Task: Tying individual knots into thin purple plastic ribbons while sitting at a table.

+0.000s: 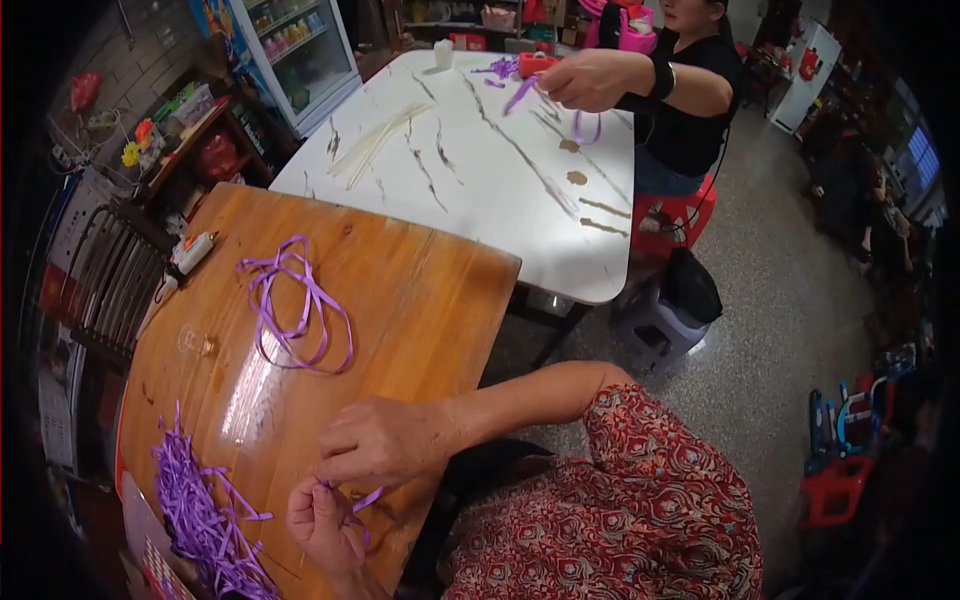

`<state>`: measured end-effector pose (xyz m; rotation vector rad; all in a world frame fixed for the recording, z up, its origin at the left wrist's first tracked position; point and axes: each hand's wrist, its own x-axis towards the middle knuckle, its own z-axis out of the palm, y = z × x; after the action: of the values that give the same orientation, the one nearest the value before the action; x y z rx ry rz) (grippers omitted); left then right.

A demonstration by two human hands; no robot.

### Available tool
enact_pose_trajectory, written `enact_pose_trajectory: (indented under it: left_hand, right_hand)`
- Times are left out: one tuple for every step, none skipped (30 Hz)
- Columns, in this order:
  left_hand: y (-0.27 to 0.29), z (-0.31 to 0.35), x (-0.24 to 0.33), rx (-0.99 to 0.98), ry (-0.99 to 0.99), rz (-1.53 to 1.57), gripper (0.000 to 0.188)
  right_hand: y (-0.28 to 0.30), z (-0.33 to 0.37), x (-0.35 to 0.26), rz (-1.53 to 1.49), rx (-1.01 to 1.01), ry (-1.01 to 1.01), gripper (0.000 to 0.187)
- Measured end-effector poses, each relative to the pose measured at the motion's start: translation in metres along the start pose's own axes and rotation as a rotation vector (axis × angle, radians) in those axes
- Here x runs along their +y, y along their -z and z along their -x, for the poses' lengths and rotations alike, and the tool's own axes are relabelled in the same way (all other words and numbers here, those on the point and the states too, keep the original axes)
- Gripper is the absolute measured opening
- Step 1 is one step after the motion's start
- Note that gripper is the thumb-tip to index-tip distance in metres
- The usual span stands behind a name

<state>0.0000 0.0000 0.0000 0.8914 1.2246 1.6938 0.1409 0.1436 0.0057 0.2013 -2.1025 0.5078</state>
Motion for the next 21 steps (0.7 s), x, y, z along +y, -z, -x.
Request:
enact_pose_trajectory:
  left_hand:
    - [-0.003,0.001,0.002,0.004,0.009,0.009,0.014]
    - [-0.005,0.001,0.004,0.008,0.018,0.019,0.013]
    - [-0.005,0.006,0.002,0.03,0.03,0.014,0.013]
    - [-0.004,0.01,0.0,0.028,0.014,0.019,0.012]
    - [-0.004,0.014,-0.003,0.025,-0.003,0.024,0.012]
    - [-0.005,0.015,-0.003,0.052,0.006,0.011,0.012]
    - [-0.007,0.015,-0.003,0.086,0.002,-0.004,0.011]
    - [-0.009,0.015,-0.002,0.12,-0.002,-0.02,0.011]
    - [-0.009,0.017,-0.003,0.141,0.01,-0.035,0.011]
    - [-0.008,0.018,-0.004,0.145,-0.024,-0.068,0.01]
    - [-0.007,0.019,-0.004,0.148,-0.058,-0.103,0.009]
    - [-0.006,0.02,-0.004,0.159,-0.083,-0.188,0.008]
    - [-0.004,0.022,-0.006,0.172,-0.071,-0.197,0.008]
    - [-0.001,0.023,-0.009,0.155,-0.16,-0.302,0.008]
    - [0.003,0.024,-0.013,0.132,-0.248,-0.405,0.009]
    - [0.005,0.024,-0.016,0.138,-0.233,-0.413,0.009]
    - [0.007,0.025,-0.018,0.118,-0.319,-0.461,0.011]
    - [0.007,0.026,-0.019,0.096,-0.407,-0.508,0.013]
    - [0.005,0.026,-0.02,0.099,-0.393,-0.516,0.013]
    - [0.002,0.025,-0.02,0.105,-0.47,-0.535,0.013]
    - [-0.001,0.025,-0.021,0.11,-0.549,-0.552,0.014]
  right_hand:
    - [0.001,0.0,-0.001,0.019,0.023,0.007,0.025]
    - [0.002,-0.001,-0.001,0.039,0.046,0.012,0.022]
    - [0.002,0.001,-0.004,0.014,0.044,0.005,0.022]
    - [0.004,0.002,-0.008,0.027,0.034,0.025,0.02]
    - [0.007,0.004,-0.012,0.04,0.024,0.045,0.019]
    - [0.008,0.003,-0.011,0.01,0.028,0.044,0.019]
    - [0.01,0.002,-0.011,0.031,0.029,0.061,0.019]
    - [0.01,0.001,-0.011,0.052,0.031,0.079,0.019]
    - [0.01,0.001,-0.011,0.026,0.038,0.072,0.019]
    - [0.009,0.002,-0.011,0.036,0.027,0.069,0.018]
    - [0.007,0.002,-0.011,0.046,0.015,0.067,0.018]
    - [0.006,0.003,-0.01,0.027,0.018,0.061,0.018]
    - [0.004,0.005,-0.01,-0.007,0.023,0.062,0.018]
    - [0.002,0.006,-0.011,-0.04,0.028,0.062,0.017]
    - [0.001,0.008,-0.012,-0.055,0.032,0.053,0.017]
    - [0.0,0.01,-0.014,-0.136,0.031,-0.025,0.015]
    - [-0.002,0.011,-0.016,-0.217,0.031,-0.104,0.013]
    - [-0.003,0.011,-0.019,-0.229,0.034,-0.112,0.013]
    - [-0.004,0.01,-0.022,-0.378,0.051,-0.21,0.011]
    - [-0.005,0.011,-0.024,-0.526,0.068,-0.309,0.009]
    - [-0.008,0.013,-0.025,-0.536,0.072,-0.319,0.009]
